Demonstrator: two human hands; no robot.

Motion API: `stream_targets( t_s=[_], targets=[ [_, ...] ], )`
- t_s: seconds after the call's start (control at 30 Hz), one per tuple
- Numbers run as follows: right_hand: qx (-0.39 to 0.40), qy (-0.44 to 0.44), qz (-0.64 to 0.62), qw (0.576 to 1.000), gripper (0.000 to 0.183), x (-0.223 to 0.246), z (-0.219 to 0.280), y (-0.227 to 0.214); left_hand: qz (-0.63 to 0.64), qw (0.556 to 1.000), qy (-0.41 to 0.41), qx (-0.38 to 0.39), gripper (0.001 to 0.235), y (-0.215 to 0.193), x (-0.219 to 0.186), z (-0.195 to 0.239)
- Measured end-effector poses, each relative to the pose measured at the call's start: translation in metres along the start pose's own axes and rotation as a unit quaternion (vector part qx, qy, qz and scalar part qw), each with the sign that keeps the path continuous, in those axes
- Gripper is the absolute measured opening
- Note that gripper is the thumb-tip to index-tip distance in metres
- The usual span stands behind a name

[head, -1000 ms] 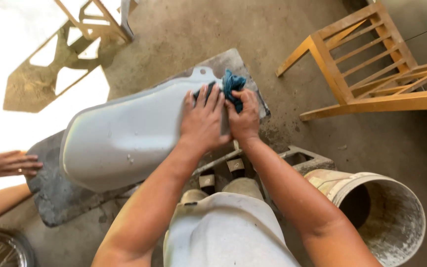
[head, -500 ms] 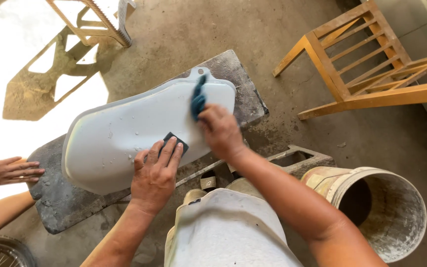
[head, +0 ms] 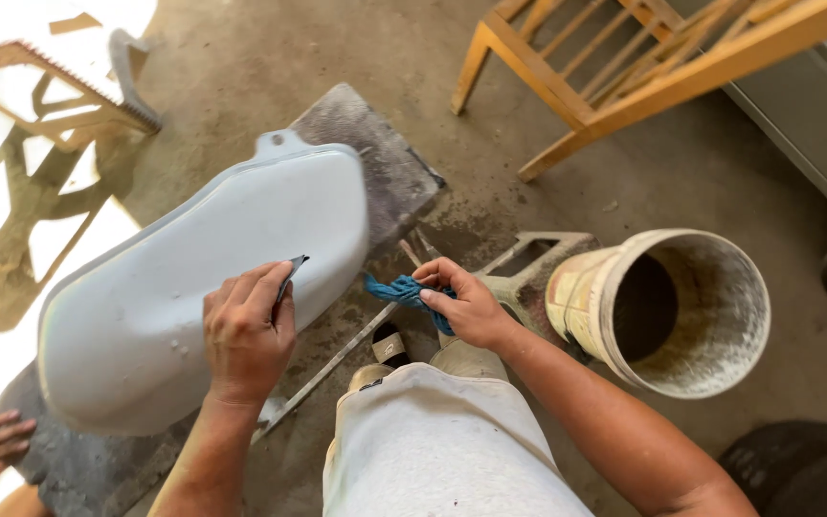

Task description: Sanding the surface of a motorcycle gas tank with sandpaper and water in preparation for painting.

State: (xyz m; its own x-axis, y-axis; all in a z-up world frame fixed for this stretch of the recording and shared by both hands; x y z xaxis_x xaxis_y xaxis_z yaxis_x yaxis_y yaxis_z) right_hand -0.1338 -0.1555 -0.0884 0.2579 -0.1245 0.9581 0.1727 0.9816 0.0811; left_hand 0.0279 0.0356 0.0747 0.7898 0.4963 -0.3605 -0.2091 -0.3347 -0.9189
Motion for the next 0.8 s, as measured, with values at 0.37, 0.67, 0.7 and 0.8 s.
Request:
stream_targets(
  t_s=[0.37,0.67,0.7,0.8],
  targets=[
    [-0.134,-0.048,-0.200,0.969,0.038,0.005,0.136,-0.089,0.636,0.717,-0.092,0.270,0.019,0.215,-0.183,-0.034],
    [-0.348,-0.069,-0.299,0.886,0.017,-0.074,0.291,-0.212,0.653,0.582,-0.105,0.473,0.036,0.322,-0.364,-0.002],
    [-0.362,-0.077,-0.301,0.879,0.018,-0.082,0.305,-0.225,0.633,0.597,-0.091,0.485,0.025,0.349,-0.370,0.012],
    [-0.392,-0.065,-0.318,0.861,0.019,-0.115,0.340,-0.260,0.606,0.632,-0.073,0.477,0.020,0.391,-0.389,0.031]
  ],
)
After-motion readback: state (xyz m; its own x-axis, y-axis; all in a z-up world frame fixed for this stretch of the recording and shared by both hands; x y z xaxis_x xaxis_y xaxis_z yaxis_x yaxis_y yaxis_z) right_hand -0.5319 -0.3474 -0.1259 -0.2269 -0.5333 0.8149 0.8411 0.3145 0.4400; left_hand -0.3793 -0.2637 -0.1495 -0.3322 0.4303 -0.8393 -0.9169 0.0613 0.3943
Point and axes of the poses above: each hand's wrist, its own z-axis away from the middle knuckle, its own y-axis out of the palm, x = y × z, the point moved 8 cm from there along -z, towards the middle knuckle, and after that the axes turned 10 degrees about x, right-handed, at the moved point
